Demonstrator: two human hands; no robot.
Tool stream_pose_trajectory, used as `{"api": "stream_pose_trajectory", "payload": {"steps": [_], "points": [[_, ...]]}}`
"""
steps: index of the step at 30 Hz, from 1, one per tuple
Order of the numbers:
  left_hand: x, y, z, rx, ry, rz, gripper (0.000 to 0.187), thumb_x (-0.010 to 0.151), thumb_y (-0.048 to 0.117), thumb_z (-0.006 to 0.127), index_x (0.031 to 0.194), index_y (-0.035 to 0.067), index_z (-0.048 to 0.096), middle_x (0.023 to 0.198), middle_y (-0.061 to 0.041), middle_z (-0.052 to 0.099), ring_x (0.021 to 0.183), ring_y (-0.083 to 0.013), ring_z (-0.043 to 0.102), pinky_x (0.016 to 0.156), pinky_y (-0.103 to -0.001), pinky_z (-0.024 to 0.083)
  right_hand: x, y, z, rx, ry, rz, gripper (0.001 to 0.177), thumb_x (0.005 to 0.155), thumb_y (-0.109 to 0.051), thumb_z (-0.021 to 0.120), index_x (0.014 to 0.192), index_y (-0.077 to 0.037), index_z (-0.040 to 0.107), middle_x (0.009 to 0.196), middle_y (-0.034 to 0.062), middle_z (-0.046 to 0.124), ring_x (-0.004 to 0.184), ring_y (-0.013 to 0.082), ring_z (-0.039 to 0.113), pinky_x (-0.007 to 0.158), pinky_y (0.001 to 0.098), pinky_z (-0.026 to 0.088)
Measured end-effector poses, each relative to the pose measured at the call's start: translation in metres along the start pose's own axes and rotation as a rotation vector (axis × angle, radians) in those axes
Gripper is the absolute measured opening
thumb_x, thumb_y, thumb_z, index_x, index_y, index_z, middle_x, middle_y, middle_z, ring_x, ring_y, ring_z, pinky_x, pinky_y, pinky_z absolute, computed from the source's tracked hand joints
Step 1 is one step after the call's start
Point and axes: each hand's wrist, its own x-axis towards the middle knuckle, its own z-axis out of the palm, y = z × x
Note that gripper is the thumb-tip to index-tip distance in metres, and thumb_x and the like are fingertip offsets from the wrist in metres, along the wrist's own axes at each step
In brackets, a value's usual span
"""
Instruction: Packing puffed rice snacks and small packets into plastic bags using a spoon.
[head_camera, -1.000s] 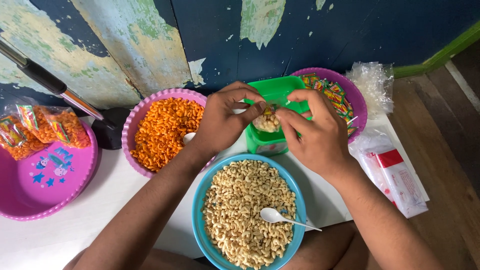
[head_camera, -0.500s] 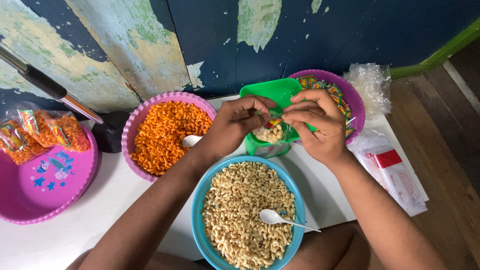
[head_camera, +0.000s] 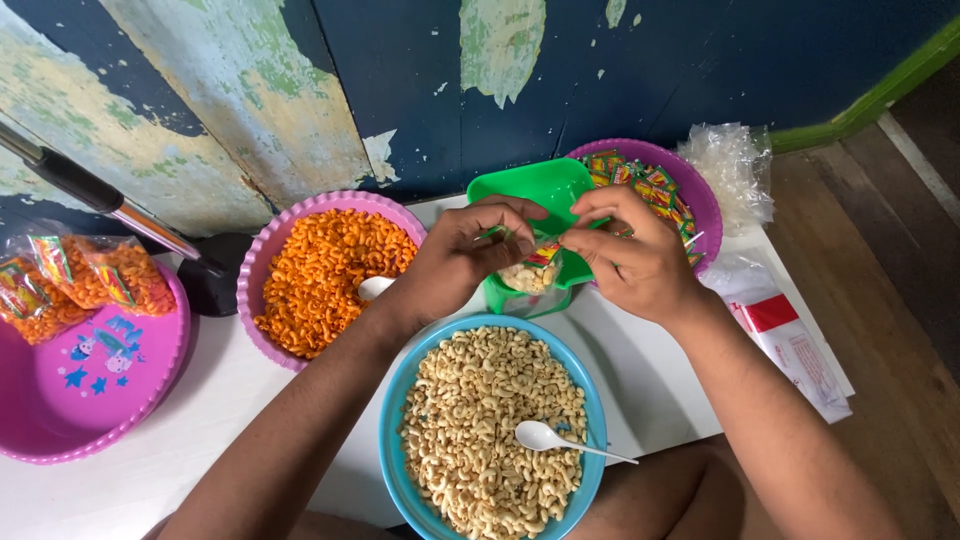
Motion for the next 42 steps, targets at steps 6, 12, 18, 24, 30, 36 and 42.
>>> {"api": "stream_pose_trajectory", "payload": {"steps": [6, 12, 18, 24, 30, 36, 42], "points": [[0.002, -0.010, 0.008, -0.006, 0.033, 0.005, 0.007, 0.094, 0.008, 0.070, 0.099, 0.004, 0.074, 0.125, -0.018, 0.068, 0.113, -0.0255, 0.063, 0.101, -0.047, 0.051, 0.009, -0.013, -0.007, -0.479, -0.111, -0.262, 0.030, 0.090, 0.008, 0.059, 0.102, -0.013, 0.075, 0.102, 0.0083, 0.062, 0.084, 0.0236, 0.071, 0.071, 0.0333, 0.060], [0.005, -0.003, 0.009, -0.020, 0.097, -0.012, 0.009, 0.094, 0.011, 0.070, 0.101, 0.006, 0.075, 0.125, -0.015, 0.069, 0.117, -0.0247, 0.062, 0.106, -0.052, 0.046, 0.018, -0.026, -0.008, -0.470, -0.090, -0.138, 0.012, 0.096, -0.004, 0.068, 0.091, -0.015, 0.071, 0.095, 0.0003, 0.062, 0.081, 0.0199, 0.071, 0.068, 0.0317, 0.060], [0.012, -0.002, 0.014, -0.049, 0.157, 0.018, 0.011, 0.094, 0.015, 0.072, 0.102, 0.007, 0.075, 0.128, -0.015, 0.068, 0.123, -0.0253, 0.061, 0.109, -0.055, 0.044, 0.022, -0.024, -0.014, -0.152, 0.004, 0.110, 0.006, 0.091, -0.004, 0.080, 0.095, -0.008, 0.079, 0.098, 0.0035, 0.068, 0.088, 0.0225, 0.074, 0.071, 0.0316, 0.061], [0.014, 0.020, 0.025, -0.120, 0.221, 0.083, 0.010, 0.095, 0.011, 0.072, 0.101, 0.003, 0.075, 0.120, -0.016, 0.070, 0.120, -0.0229, 0.063, 0.109, -0.047, 0.046, 0.009, -0.054, -0.032, 0.066, 0.240, 0.432, 0.023, 0.100, -0.002, 0.072, 0.122, 0.003, 0.071, 0.106, 0.0141, 0.072, 0.096, 0.0224, 0.071, 0.073, 0.0300, 0.060], [0.004, 0.058, 0.040, -0.142, 0.241, 0.091, 0.010, 0.095, 0.010, 0.072, 0.100, 0.002, 0.075, 0.118, -0.015, 0.071, 0.117, -0.0190, 0.063, 0.107, -0.045, 0.048, -0.048, -0.099, -0.024, 0.272, 0.325, 0.642, 0.055, 0.091, -0.009, 0.072, 0.141, 0.006, 0.056, 0.121, 0.0201, 0.070, 0.116, 0.0276, 0.067, 0.087, 0.0370, 0.061], [-0.033, 0.100, 0.049, -0.178, 0.357, -0.092, 0.013, 0.091, 0.020, 0.070, 0.094, 0.009, 0.075, 0.117, -0.009, 0.077, 0.112, -0.0244, 0.068, 0.088, -0.041, 0.055, -0.102, -0.149, -0.035, 0.333, 0.256, 0.816, 0.052, 0.091, -0.012, 0.068, 0.140, -0.002, 0.054, 0.132, 0.0169, 0.070, 0.121, 0.0230, 0.070, 0.093, 0.0304, 0.062], [-0.093, 0.098, 0.059, -0.360, 0.453, -0.216, 0.009, 0.091, 0.013, 0.065, 0.094, 0.007, 0.071, 0.111, -0.014, 0.073, 0.111, -0.0277, 0.065, 0.098, -0.049, 0.053, -0.161, -0.186, -0.006, 0.458, 0.070, 1.009, 0.064, 0.087, -0.025, 0.072, 0.146, -0.013, 0.052, 0.133, 0.0103, 0.073, 0.121, 0.0205, 0.073, 0.088, 0.0322, 0.071]]}}
